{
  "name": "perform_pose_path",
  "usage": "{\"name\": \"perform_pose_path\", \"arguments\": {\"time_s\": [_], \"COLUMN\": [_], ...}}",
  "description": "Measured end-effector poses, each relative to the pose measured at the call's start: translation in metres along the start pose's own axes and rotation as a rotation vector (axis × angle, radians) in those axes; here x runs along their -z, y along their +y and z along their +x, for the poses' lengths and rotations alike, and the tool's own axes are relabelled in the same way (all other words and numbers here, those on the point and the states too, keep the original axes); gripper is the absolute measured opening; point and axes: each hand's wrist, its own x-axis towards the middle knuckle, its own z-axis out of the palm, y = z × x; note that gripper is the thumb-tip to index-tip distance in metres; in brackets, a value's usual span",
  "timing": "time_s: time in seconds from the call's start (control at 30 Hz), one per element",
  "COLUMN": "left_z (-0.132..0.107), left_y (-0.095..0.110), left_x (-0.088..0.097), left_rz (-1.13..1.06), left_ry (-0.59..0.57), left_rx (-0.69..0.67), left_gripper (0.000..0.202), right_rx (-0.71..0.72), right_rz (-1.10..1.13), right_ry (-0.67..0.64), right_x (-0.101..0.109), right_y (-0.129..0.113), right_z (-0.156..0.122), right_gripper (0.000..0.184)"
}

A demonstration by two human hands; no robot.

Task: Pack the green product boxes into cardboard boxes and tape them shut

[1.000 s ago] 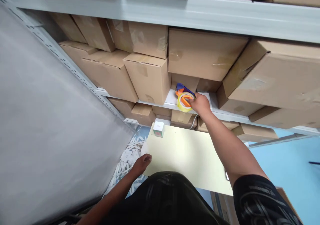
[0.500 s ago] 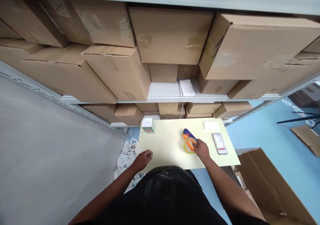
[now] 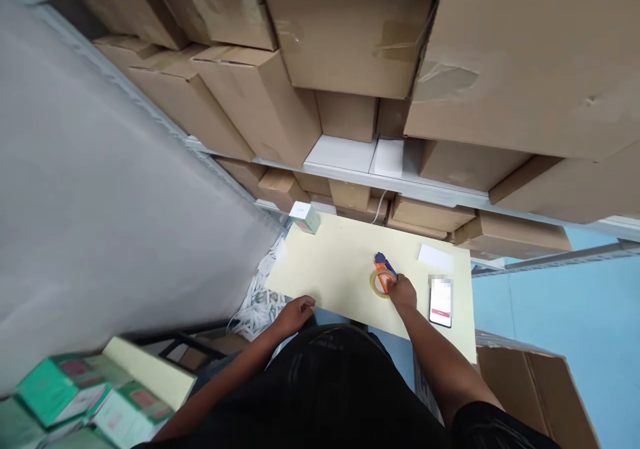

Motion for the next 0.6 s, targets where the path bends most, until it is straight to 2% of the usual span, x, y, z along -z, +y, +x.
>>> {"name": "perform_pose_path", "arguments": {"time_s": [0.07,0.13,0.27,0.33,0.4,0.47,0.6], "left_z": [-0.014,-0.027,-0.055,-0.072,-0.09,-0.112,-0.171], "left_y": [0.0,-0.003,-0.011,-0.018,-0.028,-0.042,-0.081], "left_x": [-0.005,-0.007,-0.008,-0.01,-0.013,-0.017,-0.026], "left_rz": [-0.002,-0.009,-0.054,-0.089,-0.128,-0.175,-0.27], "left_ry": [0.033,0.089,0.207,0.257,0.304,0.361,0.475], "left_rx": [0.005,0.018,0.044,0.055,0.064,0.074,0.115], "left_gripper": [0.023,0.021,0.02,0.021,0.023,0.024,0.026], "right_rx": [0.032,0.077,0.281,0.394,0.47,0.519,0.678], "right_rz": [-0.005,-0.01,0.05,0.101,0.124,0.142,0.166], "right_ry": [-0.018,0.025,0.212,0.208,0.146,0.025,-0.198], "right_x": [0.005,0.01,0.018,0.016,0.009,-0.002,-0.031], "right_y": [0.004,0.007,0.001,-0.01,-0.027,-0.05,-0.113], "right_z": [0.001,0.0,-0.015,-0.029,-0.046,-0.068,-0.122], "right_gripper": [0.036,0.04,0.048,0.046,0.046,0.047,0.041]}}
